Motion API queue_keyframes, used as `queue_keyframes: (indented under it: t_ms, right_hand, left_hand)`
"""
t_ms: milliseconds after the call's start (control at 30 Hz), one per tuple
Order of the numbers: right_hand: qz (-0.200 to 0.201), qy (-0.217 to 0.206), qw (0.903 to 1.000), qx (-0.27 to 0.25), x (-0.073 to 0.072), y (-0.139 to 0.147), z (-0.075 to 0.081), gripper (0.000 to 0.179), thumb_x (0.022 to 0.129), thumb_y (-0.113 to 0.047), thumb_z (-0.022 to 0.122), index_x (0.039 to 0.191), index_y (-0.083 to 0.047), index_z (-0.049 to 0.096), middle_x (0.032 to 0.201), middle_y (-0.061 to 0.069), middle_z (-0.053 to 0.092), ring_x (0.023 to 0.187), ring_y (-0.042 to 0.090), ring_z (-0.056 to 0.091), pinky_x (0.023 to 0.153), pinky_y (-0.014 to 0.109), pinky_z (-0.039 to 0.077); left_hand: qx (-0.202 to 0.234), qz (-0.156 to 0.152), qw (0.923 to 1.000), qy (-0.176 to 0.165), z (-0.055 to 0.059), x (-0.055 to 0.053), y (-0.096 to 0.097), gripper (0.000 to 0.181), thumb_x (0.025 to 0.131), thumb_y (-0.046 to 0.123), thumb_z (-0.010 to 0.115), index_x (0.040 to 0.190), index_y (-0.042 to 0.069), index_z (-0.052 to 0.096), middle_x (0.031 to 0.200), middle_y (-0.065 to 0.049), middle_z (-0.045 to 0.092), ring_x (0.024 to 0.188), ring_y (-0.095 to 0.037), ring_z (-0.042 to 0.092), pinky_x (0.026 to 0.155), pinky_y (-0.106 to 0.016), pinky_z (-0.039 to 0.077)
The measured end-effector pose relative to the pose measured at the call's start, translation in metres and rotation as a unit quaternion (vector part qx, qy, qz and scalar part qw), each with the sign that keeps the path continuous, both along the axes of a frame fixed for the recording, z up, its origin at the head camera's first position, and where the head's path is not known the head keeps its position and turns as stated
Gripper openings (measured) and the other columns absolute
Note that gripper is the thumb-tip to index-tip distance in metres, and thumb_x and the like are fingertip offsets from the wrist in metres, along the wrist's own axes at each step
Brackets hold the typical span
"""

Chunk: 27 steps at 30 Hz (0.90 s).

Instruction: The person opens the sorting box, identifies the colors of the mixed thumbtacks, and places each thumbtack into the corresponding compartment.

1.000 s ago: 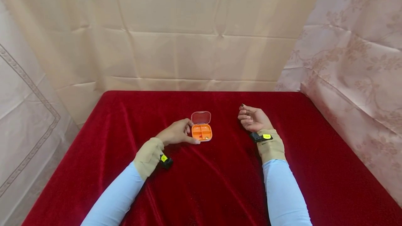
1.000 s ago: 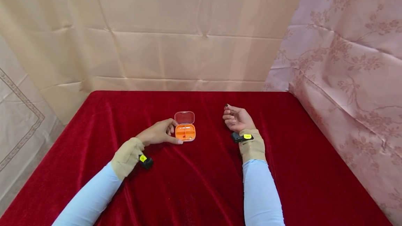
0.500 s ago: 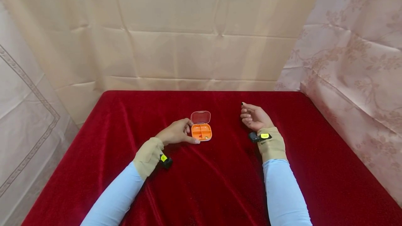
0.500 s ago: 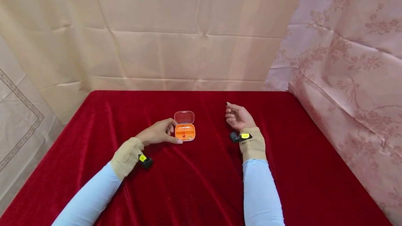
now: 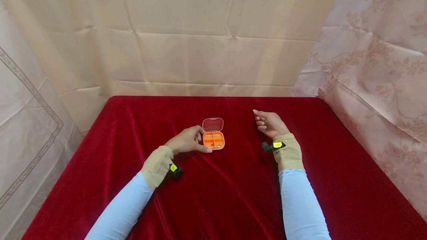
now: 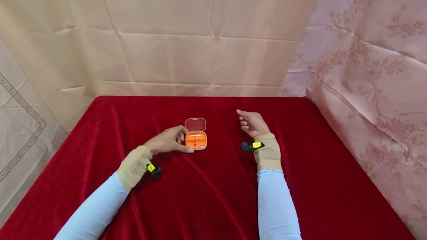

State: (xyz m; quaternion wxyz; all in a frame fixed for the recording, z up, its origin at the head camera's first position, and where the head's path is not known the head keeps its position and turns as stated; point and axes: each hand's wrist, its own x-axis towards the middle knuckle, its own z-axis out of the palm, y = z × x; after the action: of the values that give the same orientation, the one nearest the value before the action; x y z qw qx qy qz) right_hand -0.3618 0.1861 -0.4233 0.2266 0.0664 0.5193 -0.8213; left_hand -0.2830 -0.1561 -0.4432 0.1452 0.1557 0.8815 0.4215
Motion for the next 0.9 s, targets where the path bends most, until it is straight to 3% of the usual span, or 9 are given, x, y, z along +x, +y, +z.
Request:
queue_keyframes:
  t_ms: [900]
  right_hand:
    - [0.012, 0.072, 0.9889, 0.129, 0.0032, -0.0075, 0.0006, 0.023, 0.103, -0.011, 0.063, 0.083, -0.012, 0.072, 0.069, -0.003, 0.053, 0.053, 0.006, 0.039, 0.047, 0.016, 0.032]
  left_hand:
    - [0.005, 0.0, 1.0, -0.001, 0.0002, 0.0009, -0.0001, 0.067, 0.075, 0.031, 0.094, 0.123, 0.005, 0.056, 0.097, -0.007, 0.056, 0.086, -0.019, 0.051, 0.075, -0.031, 0.043]
